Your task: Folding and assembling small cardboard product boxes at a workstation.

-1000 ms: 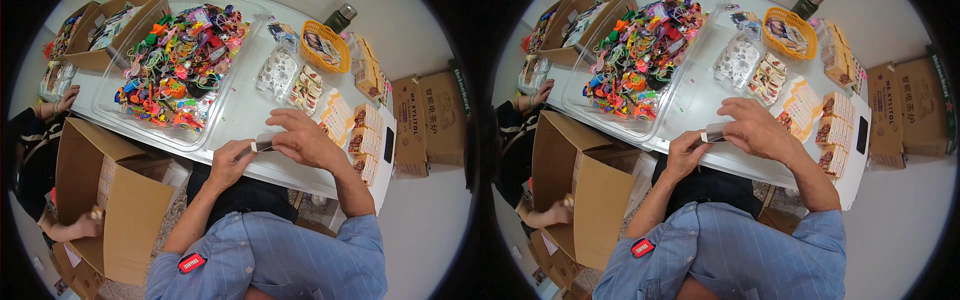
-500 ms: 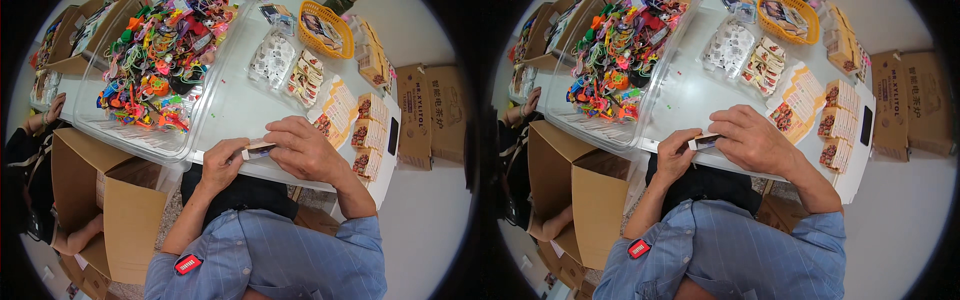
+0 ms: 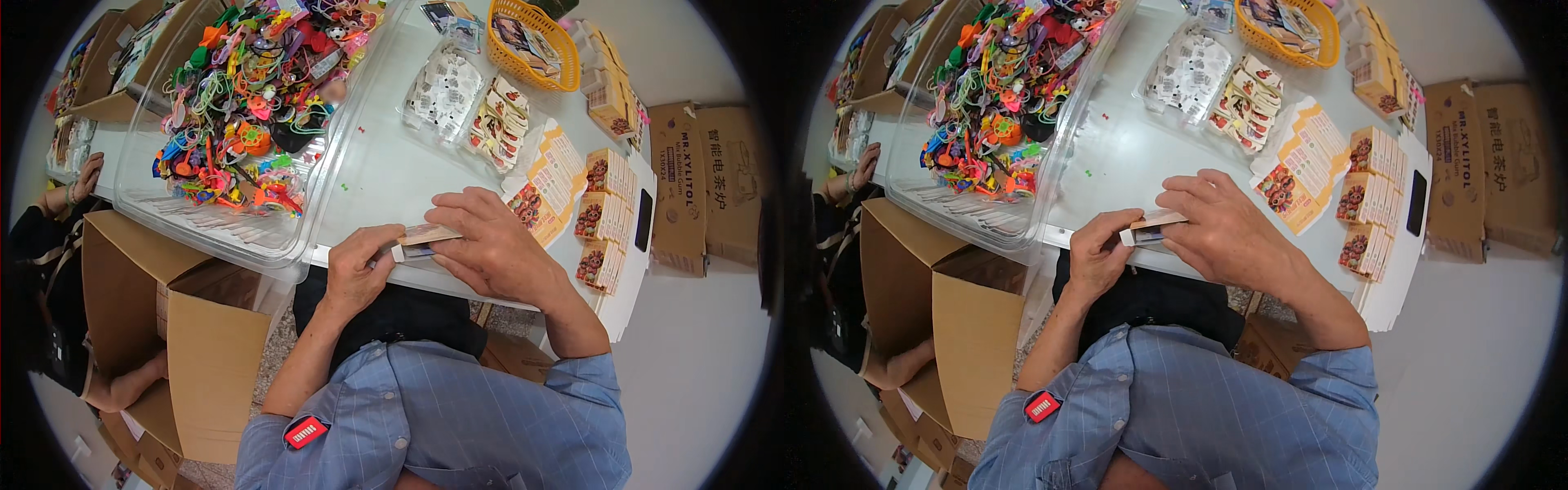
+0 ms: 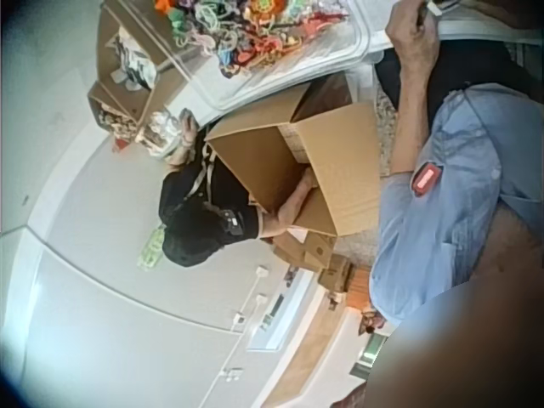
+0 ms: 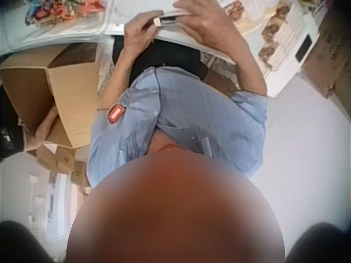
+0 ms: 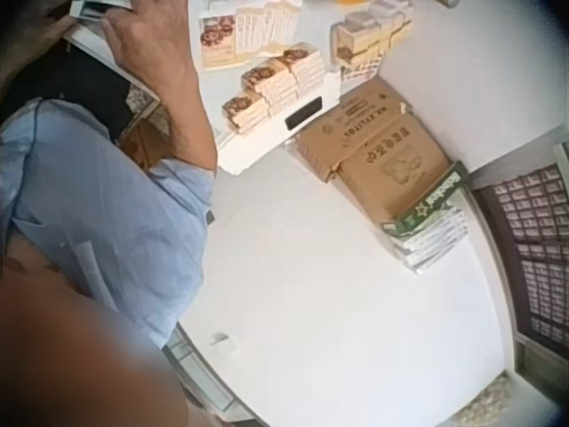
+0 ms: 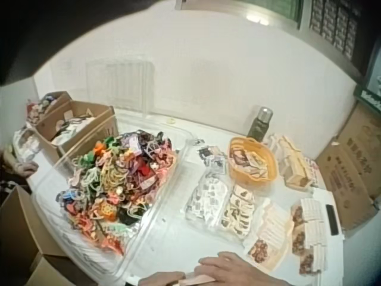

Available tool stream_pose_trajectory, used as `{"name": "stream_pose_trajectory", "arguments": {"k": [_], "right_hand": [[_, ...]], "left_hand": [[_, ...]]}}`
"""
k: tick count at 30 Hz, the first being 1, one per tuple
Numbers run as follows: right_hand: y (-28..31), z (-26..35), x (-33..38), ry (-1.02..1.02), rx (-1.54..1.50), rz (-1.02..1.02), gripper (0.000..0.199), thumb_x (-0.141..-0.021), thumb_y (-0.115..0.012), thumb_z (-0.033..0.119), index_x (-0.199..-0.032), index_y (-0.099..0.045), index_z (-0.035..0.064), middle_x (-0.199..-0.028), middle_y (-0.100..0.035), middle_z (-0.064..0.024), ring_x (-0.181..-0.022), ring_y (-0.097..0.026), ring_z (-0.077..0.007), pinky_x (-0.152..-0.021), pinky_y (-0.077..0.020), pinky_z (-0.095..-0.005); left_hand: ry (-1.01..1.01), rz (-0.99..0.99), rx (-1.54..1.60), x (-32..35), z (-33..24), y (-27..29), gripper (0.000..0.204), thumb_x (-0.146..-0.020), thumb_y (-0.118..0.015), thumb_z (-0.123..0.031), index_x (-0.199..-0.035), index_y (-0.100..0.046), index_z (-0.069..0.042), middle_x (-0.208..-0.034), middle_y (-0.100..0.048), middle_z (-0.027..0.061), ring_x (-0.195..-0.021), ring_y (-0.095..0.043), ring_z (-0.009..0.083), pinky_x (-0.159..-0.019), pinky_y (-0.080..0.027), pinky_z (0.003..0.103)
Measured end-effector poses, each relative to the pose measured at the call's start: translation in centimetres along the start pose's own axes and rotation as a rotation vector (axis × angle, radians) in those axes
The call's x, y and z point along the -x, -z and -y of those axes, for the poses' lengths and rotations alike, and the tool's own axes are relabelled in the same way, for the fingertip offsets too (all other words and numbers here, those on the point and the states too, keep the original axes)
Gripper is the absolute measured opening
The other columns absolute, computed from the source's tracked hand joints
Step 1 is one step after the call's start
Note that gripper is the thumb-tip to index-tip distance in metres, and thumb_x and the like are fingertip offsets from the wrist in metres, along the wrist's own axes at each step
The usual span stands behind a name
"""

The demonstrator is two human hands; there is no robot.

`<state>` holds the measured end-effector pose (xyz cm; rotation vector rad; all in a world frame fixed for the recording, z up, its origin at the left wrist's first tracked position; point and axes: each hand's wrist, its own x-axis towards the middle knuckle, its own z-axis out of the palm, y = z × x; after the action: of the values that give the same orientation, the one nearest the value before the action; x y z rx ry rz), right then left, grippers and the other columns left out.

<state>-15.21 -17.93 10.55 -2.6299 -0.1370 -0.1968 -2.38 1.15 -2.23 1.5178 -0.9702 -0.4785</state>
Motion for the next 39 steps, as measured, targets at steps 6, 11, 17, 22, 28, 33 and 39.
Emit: {"name": "stream_pose_trajectory", "arguments": {"k": [6, 11, 17, 22, 28, 33, 39], "right_hand": [[0.5, -0.2, 1.1, -0.016, -0.042, -0.092, 0.020, -0.077, -0.083, 0.009, -0.095, -0.076, 0.0089, -0.128, -0.065, -0.0116, -0.125, -0.058, -0.0348, -0.101, -0.0477, -0.0494], [0.1, -0.3, 1.6, -0.066, -0.094, -0.090, 0.023, -0.075, -0.085, 0.011, -0.096, -0.076, 0.0089, -0.130, -0.065, -0.0116, -0.127, -0.057, -0.0360, -0.101, -0.0482, -0.0483], [-0.4, -0.4, 1.3, -0.072, -0.042, -0.053, 0.025, -0.075, -0.086, 0.013, -0.098, -0.076, 0.0087, -0.129, -0.065, -0.0121, -0.128, -0.057, -0.0360, -0.100, -0.0491, -0.0477], [0.9, -0.3, 1.8, -0.057, -0.094, -0.204, 0.025, -0.076, -0.083, 0.007, -0.100, -0.075, 0.0071, -0.126, -0.066, -0.0131, -0.122, -0.060, -0.0361, -0.099, -0.0499, -0.0458], [-0.8, -0.6, 3.8, -0.233, -0.320, -0.485, 0.026, -0.083, -0.074, -0.002, -0.108, -0.072, 0.0030, -0.121, -0.066, -0.0153, -0.103, -0.064, -0.0246, -0.090, -0.0520, -0.0363], [-5.5, -0.9, 5.9, -0.520, -0.747, -0.594, 0.034, -0.090, -0.069, -0.004, -0.124, -0.065, -0.0018, -0.124, -0.064, -0.0144, -0.093, -0.060, -0.0136, -0.083, -0.0520, -0.0283], [-7.5, 0.2, 5.2, -0.544, -0.884, -0.490, 0.064, -0.085, -0.071, -0.006, -0.145, -0.048, -0.0006, -0.138, -0.059, -0.0119, -0.100, -0.057, -0.0113, -0.087, -0.0513, -0.0273]], "left_hand": [[0.072, 0.007, -0.030, -0.3, -1.0, 0.2, 0.041, -0.078, -0.067, 0.012, -0.115, -0.072, -0.006, -0.102, -0.075, 0.0110, -0.080, -0.071, 0.0210, -0.062, -0.055, 0.029], [0.051, 0.027, -0.010, 0.0, -0.2, 0.2, 0.045, -0.080, -0.063, 0.014, -0.120, -0.071, -0.004, -0.109, -0.074, 0.0104, -0.089, -0.070, 0.0165, -0.072, -0.054, 0.025], [0.063, 0.012, -0.012, -0.3, -0.9, 0.2, 0.043, -0.079, -0.065, 0.012, -0.118, -0.072, -0.005, -0.106, -0.074, 0.0107, -0.083, -0.069, 0.0174, -0.066, -0.054, 0.027], [0.092, 0.032, -0.049, -0.2, -0.9, 0.4, 0.039, -0.081, -0.066, 0.010, -0.116, -0.072, -0.005, -0.104, -0.074, 0.0119, -0.083, -0.071, 0.0204, -0.063, -0.055, 0.028], [0.077, 0.015, -0.011, 0.1, -0.5, 0.4, 0.049, -0.077, -0.064, 0.014, -0.121, -0.072, -0.005, -0.103, -0.072, 0.0071, -0.074, -0.061, 0.0101, -0.065, -0.050, 0.024], [0.119, 0.037, 0.018, -0.1, -0.3, 0.1, 0.046, -0.079, -0.066, 0.012, -0.121, -0.072, -0.006, -0.101, -0.071, 0.0074, -0.076, -0.063, 0.0105, -0.068, -0.051, 0.024], [0.115, 0.011, -0.007, -0.1, -0.6, 0.2, 0.045, -0.079, -0.068, 0.011, -0.120, -0.072, -0.006, -0.100, -0.071, 0.0078, -0.078, -0.066, 0.0126, -0.069, -0.054, 0.025]]}}
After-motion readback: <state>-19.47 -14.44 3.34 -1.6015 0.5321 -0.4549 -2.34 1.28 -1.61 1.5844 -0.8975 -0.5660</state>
